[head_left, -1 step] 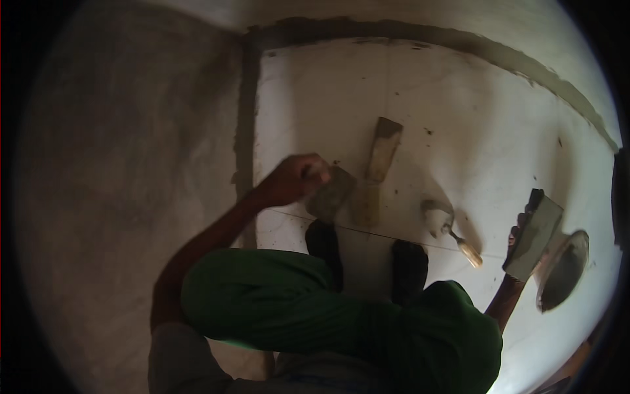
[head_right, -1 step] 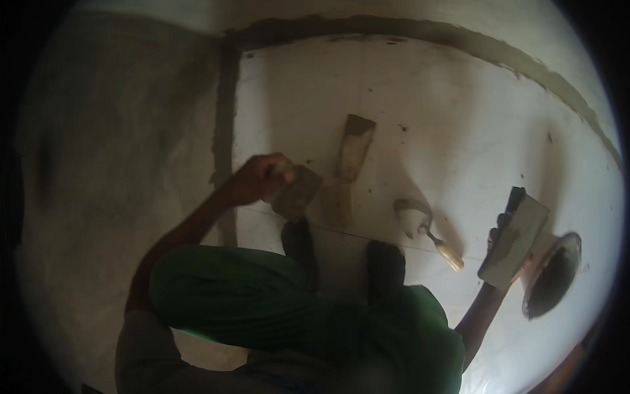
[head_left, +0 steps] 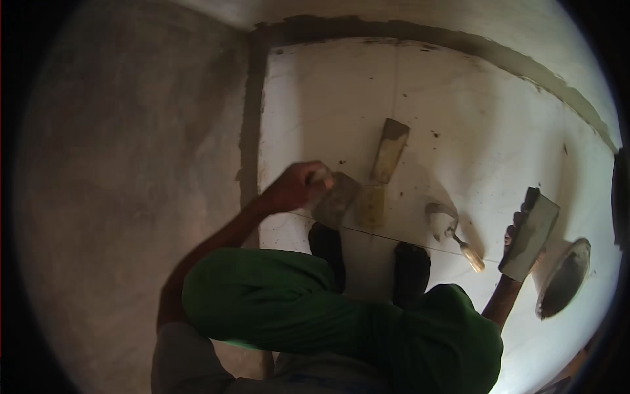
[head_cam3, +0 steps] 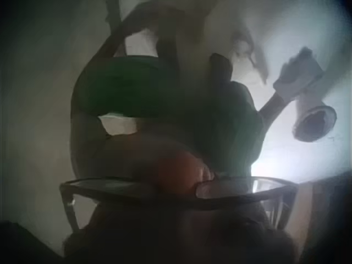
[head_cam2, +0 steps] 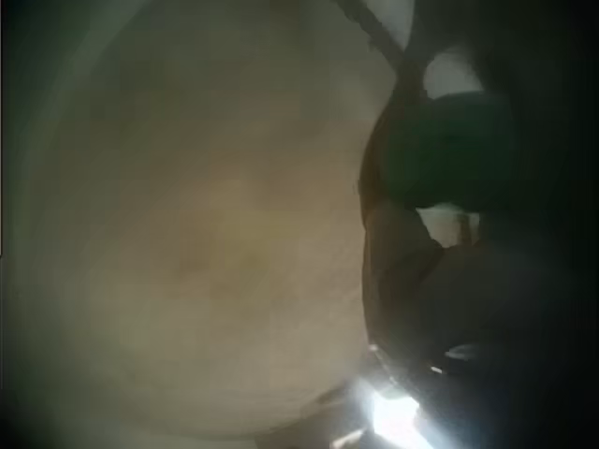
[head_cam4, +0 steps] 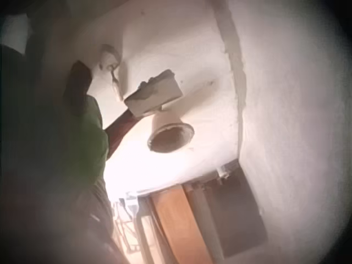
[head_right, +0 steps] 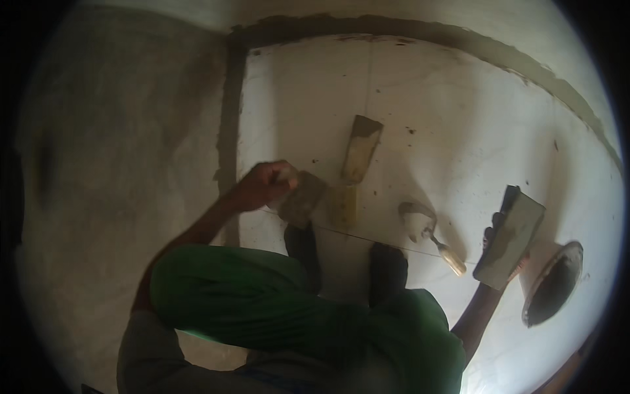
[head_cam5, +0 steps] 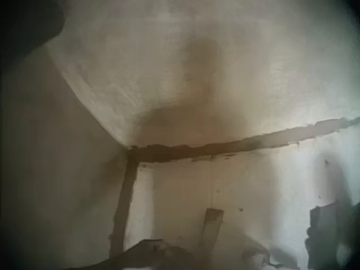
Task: The person applies plaster to the junction between a wall and a tiled floor using a metal trowel and a rectangular spreader, smoothing the material along the corner and scraping excess plaster between the tools.
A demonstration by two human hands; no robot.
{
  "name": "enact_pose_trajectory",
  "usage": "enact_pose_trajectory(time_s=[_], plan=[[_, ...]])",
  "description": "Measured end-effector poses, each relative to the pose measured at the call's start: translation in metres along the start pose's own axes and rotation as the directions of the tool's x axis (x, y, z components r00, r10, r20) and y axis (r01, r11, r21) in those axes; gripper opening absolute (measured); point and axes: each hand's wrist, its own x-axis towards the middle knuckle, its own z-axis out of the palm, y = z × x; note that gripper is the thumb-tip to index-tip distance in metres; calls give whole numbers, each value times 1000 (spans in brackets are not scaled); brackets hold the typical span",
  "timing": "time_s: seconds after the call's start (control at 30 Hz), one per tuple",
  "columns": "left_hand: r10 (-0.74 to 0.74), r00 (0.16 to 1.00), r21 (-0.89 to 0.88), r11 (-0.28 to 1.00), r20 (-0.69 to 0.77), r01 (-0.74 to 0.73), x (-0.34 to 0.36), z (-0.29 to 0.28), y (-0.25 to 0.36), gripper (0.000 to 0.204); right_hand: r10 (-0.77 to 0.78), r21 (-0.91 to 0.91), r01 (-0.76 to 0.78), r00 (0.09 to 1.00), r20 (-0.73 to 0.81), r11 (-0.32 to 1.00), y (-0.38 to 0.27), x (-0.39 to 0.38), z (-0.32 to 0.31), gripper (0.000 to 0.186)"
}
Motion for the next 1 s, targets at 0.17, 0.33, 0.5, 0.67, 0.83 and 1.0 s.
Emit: enact_pose_trajectory(time_s=[0.17,0.33,0.5,0.67,0.83,1.0], plan=[[-109,994,-479,872,8,100,-35,56,-64,31,107,-5,-109,985,-135,994,90,49,22,91],[-152,987,-506,849,47,155,-40,39,-34,28,256,68,-249,961,-104,966,120,63,9,79],[-175,982,-517,836,68,184,-42,45,-51,26,363,158,-349,929,-72,924,140,58,-17,77],[-144,971,-529,819,190,224,-42,52,-40,25,353,190,-337,933,-61,922,142,60,-9,79],[-111,959,-441,870,259,220,-42,71,-44,28,390,220,-365,917,-83,905,146,49,-21,79],[-129,938,-327,914,323,239,-48,85,-34,31,425,216,-398,900,-94,892,143,36,-31,79]])
